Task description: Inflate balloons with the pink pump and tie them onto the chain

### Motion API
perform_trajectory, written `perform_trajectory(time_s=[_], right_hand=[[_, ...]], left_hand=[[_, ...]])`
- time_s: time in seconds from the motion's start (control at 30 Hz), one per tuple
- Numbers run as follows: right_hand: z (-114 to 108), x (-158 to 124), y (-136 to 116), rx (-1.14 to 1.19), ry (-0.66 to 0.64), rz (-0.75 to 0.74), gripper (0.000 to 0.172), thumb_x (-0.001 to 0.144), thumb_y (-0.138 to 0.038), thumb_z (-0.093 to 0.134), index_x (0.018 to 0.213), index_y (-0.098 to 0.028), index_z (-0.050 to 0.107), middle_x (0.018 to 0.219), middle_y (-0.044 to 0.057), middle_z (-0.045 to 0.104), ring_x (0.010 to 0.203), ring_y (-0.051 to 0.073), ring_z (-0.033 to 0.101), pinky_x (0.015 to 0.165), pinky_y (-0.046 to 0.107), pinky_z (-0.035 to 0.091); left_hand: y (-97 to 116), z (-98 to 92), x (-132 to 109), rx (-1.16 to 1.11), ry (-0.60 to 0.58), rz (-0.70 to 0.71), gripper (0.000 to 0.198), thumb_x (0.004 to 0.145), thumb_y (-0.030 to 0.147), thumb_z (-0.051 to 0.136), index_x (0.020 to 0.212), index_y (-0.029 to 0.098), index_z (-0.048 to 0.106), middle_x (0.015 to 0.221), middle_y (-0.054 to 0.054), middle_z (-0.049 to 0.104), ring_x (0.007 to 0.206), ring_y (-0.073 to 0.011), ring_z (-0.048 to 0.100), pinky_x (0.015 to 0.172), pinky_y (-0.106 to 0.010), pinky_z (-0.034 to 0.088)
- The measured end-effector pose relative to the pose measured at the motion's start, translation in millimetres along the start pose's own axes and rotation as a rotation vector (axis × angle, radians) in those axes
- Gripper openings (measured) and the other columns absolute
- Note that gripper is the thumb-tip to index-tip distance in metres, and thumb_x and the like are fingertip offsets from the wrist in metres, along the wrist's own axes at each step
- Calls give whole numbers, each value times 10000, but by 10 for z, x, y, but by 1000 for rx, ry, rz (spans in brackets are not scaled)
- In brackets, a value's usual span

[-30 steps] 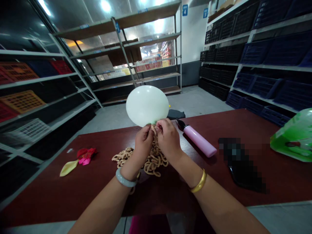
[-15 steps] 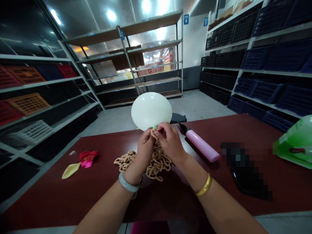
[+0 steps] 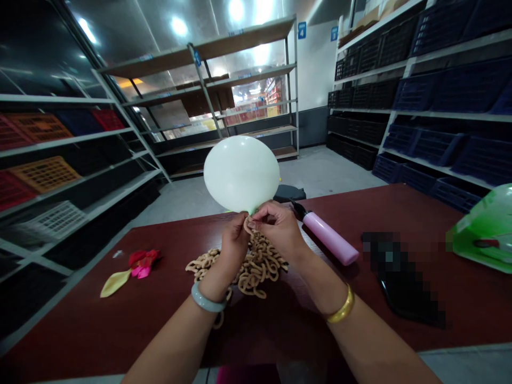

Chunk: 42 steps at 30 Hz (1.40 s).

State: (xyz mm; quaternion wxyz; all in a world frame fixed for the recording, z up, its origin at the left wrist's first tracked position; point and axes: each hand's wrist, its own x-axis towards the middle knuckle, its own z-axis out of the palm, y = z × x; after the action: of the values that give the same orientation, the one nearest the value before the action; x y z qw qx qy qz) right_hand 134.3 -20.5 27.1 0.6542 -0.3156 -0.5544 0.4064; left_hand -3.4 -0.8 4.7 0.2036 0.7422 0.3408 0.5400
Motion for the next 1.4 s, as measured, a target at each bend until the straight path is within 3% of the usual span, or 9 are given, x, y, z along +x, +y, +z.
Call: perform_trajectory(time_s=[0.23,0.4,0.53,0.7,0.83,0.93,1.1,1.27,1.4], right_hand=[[45,-15,-3,305,-40,351,255,615,-327,821,663,-190,610,677,-27,603,588,83,506,536,237,385],[62,-30,-20,174,16,162,197,657,-269,792,767,-221,636,775,-39,603,700,92,544,639,239,429],[-12,-4,-38,-18,-47,63,128,659,-239,787,732,-212,685,790,-12,622,767,120,546,704,267,432],[-62,12,-42,145,-92,301,211,606,-285,827,658,-185,649,620,-37,550,555,70,420,494,227,303],[-29,-6,-43,406,-142,430,241,632,-327,817,645,-174,631,626,-28,530,546,64,402,451,212,255],[-16,-8,-28,509,-83,445,230,662,-326,804,651,-187,620,637,-23,550,560,78,448,467,211,321],[-12,23,48,637,40,441,211,670,-315,798,696,-196,626,624,-31,582,540,89,492,506,227,404],[3,70,154,608,162,416,207,625,-276,792,731,-194,635,583,-23,603,484,104,486,468,250,397],[8,78,203,552,208,410,230,592,-263,800,747,-189,647,576,-20,613,484,107,502,461,245,398]], left_hand=[[50,20,3,-96,42,-10,203,928,271,498,779,162,583,717,-7,574,674,-128,500,647,-242,396],[58,0,1,-57,40,-3,227,931,267,485,754,157,577,663,6,532,633,-121,464,604,-236,377],[38,-47,24,32,2,84,242,922,257,489,717,160,574,638,5,527,616,-127,471,591,-240,370],[27,-83,77,51,-82,195,215,926,245,477,782,168,617,673,-9,578,639,-134,517,626,-244,401],[35,-66,77,40,-80,123,244,935,280,468,754,167,587,685,-18,582,656,-140,526,640,-248,402],[43,-12,41,30,-91,29,279,942,325,457,743,169,574,681,-15,573,658,-142,522,638,-246,399],[62,122,-30,-48,-121,11,297,946,328,452,722,169,564,695,-8,572,697,-143,526,693,-249,419],[41,190,-36,-6,-197,-13,303,951,315,436,746,169,604,729,-26,620,729,-161,566,752,-282,457],[15,201,-34,20,-168,17,270,937,307,462,806,174,657,879,-63,695,890,-203,615,877,-348,458]])
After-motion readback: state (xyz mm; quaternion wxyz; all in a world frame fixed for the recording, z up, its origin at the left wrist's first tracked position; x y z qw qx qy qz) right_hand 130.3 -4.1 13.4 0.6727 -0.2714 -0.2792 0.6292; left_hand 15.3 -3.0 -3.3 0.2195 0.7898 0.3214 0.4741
